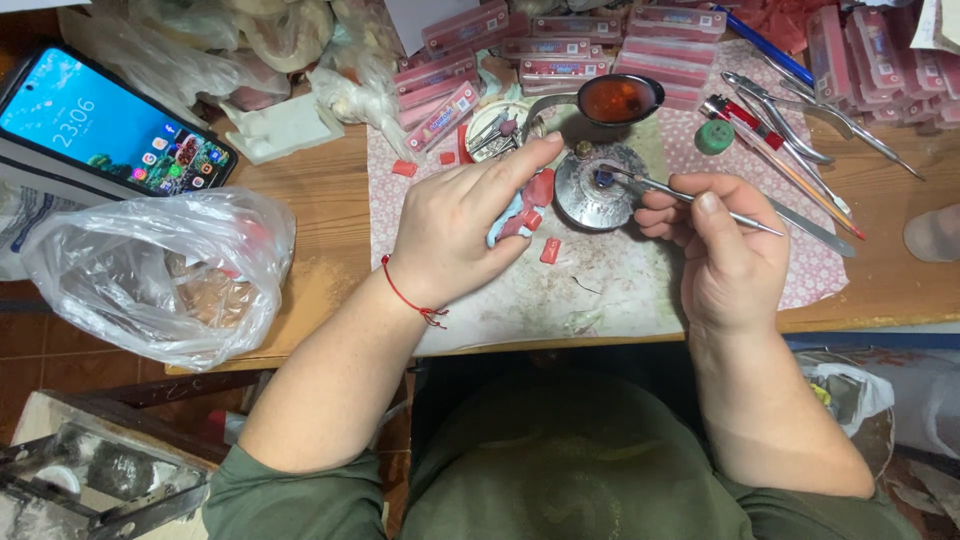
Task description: Applying melted wax to a dental mold using a metal probe
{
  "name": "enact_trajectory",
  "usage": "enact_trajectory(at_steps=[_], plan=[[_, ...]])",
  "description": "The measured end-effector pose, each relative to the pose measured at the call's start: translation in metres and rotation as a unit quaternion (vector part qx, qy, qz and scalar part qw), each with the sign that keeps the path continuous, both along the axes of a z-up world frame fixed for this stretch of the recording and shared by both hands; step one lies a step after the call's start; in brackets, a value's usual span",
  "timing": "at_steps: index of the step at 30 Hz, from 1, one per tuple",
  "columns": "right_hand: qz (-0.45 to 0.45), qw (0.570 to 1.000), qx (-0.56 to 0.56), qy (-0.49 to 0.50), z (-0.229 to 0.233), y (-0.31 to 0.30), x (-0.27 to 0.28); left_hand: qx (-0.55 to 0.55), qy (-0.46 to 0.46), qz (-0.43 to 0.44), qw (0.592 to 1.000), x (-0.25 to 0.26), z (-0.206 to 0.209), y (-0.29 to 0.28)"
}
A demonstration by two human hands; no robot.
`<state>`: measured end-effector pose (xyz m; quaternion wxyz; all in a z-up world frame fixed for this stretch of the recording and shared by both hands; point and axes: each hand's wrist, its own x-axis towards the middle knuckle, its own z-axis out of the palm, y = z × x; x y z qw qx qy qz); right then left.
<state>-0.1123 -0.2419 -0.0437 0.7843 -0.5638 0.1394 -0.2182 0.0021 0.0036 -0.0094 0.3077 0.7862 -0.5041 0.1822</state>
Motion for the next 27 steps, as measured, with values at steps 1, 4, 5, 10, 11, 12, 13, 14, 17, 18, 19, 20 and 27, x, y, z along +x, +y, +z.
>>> enact_trajectory(at_steps=[1,4,5,10,11,12,13,14,17,18,19,20,27], plan=[[0.000,1.000,0.000,0.000,0.000,0.000,0.000,0.000,0.000,0.000,1.000,0.000,0.000,0.000],[-0.003,1.000,0.011,-0.002,0.001,-0.001,0.001,0.004,0.003,-0.001,1.000,0.000,-0.002,-0.001],[-0.005,1.000,0.020,-0.021,0.002,-0.002,0.002,-0.001,0.001,0.005,1.000,0.000,-0.002,-0.001],[-0.024,0.998,-0.002,-0.049,0.024,-0.008,0.018,-0.005,-0.006,0.015,1.000,0.001,-0.004,-0.002],[-0.022,0.999,-0.009,-0.035,0.026,-0.011,0.022,-0.006,-0.012,0.018,1.000,0.001,-0.005,-0.003],[-0.020,0.999,-0.017,-0.021,0.030,-0.013,0.027,-0.008,-0.018,0.022,1.000,0.002,-0.005,-0.003],[-0.020,0.999,-0.019,-0.022,0.030,-0.014,0.028,-0.009,-0.018,0.021,1.000,0.002,-0.005,-0.003],[-0.014,1.000,-0.019,-0.016,0.030,-0.014,0.030,-0.004,-0.015,0.022,1.000,0.002,-0.005,-0.002],[-0.007,1.000,-0.019,-0.009,0.029,-0.013,0.033,-0.001,-0.016,0.025,1.000,0.003,-0.005,-0.001],[-0.008,1.000,-0.019,-0.007,0.029,-0.013,0.033,-0.002,-0.021,0.026,0.999,0.002,-0.006,-0.002],[-0.006,1.000,-0.019,-0.006,0.027,-0.014,0.034,-0.002,-0.020,0.028,0.999,0.002,-0.006,-0.001],[-0.009,1.000,-0.019,-0.014,0.026,-0.015,0.034,0.003,-0.021,0.026,0.999,0.002,-0.005,-0.001],[-0.032,0.995,0.014,-0.093,0.027,-0.003,0.021,0.001,-0.043,0.035,0.998,0.003,-0.009,-0.002]])
